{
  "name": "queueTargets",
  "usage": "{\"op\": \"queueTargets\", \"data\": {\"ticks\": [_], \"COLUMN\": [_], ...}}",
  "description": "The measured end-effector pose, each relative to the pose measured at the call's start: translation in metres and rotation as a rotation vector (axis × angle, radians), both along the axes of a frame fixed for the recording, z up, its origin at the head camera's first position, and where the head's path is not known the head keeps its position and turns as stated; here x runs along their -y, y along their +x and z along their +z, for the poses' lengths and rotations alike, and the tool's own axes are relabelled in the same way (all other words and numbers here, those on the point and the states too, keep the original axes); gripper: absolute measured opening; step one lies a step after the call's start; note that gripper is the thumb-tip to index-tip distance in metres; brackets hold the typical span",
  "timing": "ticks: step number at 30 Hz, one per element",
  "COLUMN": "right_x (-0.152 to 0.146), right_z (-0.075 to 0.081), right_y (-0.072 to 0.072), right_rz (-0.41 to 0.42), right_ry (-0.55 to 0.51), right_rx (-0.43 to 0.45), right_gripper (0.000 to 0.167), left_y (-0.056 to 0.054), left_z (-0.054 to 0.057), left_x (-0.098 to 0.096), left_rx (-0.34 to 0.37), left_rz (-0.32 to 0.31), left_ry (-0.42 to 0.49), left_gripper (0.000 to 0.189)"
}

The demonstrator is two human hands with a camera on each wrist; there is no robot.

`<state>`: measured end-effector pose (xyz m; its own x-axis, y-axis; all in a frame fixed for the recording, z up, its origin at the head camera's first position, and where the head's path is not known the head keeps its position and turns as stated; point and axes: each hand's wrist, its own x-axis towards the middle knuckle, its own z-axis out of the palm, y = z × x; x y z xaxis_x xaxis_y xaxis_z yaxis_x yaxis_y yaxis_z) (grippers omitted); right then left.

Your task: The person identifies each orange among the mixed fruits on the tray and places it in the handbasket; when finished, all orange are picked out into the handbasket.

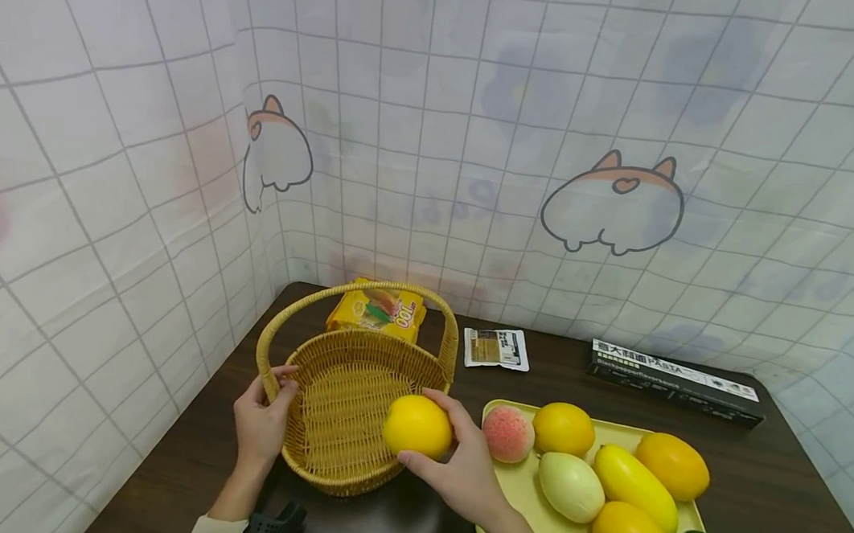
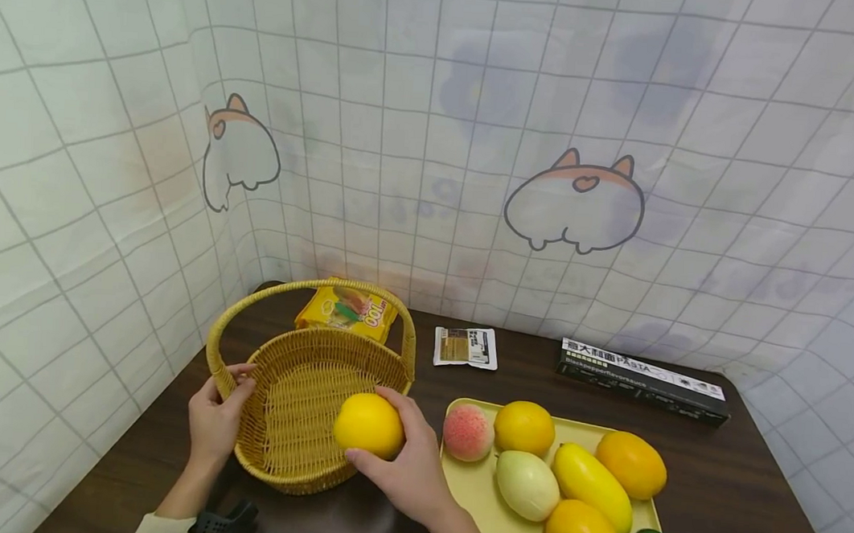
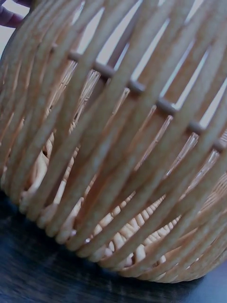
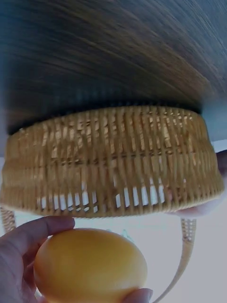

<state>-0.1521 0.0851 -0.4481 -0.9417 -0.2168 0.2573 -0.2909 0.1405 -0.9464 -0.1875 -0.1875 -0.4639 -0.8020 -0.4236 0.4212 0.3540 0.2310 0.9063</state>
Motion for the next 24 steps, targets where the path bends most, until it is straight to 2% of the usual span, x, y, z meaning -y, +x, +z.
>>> {"op": "queueTargets", "data": {"ticks": [6, 10, 13, 17, 24], "right_x": [0.012, 0.020, 0.029, 0.041, 0.055], "right_z": [0.000, 0.000, -0.001, -0.003, -0.004], "right_y": [-0.004, -0.008, -0.012, -0.017, -0.029], "right_rz": [0.033, 0.062, 0.082, 0.110, 0.151], "right_ry": [-0.032, -0.038, -0.019, 0.060, 0.168], "right_rx": [-0.004, -0.023, -0.039, -0.061, -0.055], "right_gripper": [0.071, 0.070, 0.069, 0.067, 0.067], "left_y": [0.002, -0.001, -0.008, -0.017, -0.020], "left_z": [0.002, -0.001, -0.012, -0.027, -0.033], "left_x": [-0.002, -0.001, 0.002, 0.007, 0.011], "left_rx": [-0.010, -0.011, -0.013, 0.001, -0.021], "left_rz": [-0.003, -0.002, 0.002, 0.019, 0.021], "left_ry": [0.019, 0.020, 0.029, 0.041, 0.033], "left_gripper": [0.017, 0.017, 0.017, 0.017, 0.017]}}
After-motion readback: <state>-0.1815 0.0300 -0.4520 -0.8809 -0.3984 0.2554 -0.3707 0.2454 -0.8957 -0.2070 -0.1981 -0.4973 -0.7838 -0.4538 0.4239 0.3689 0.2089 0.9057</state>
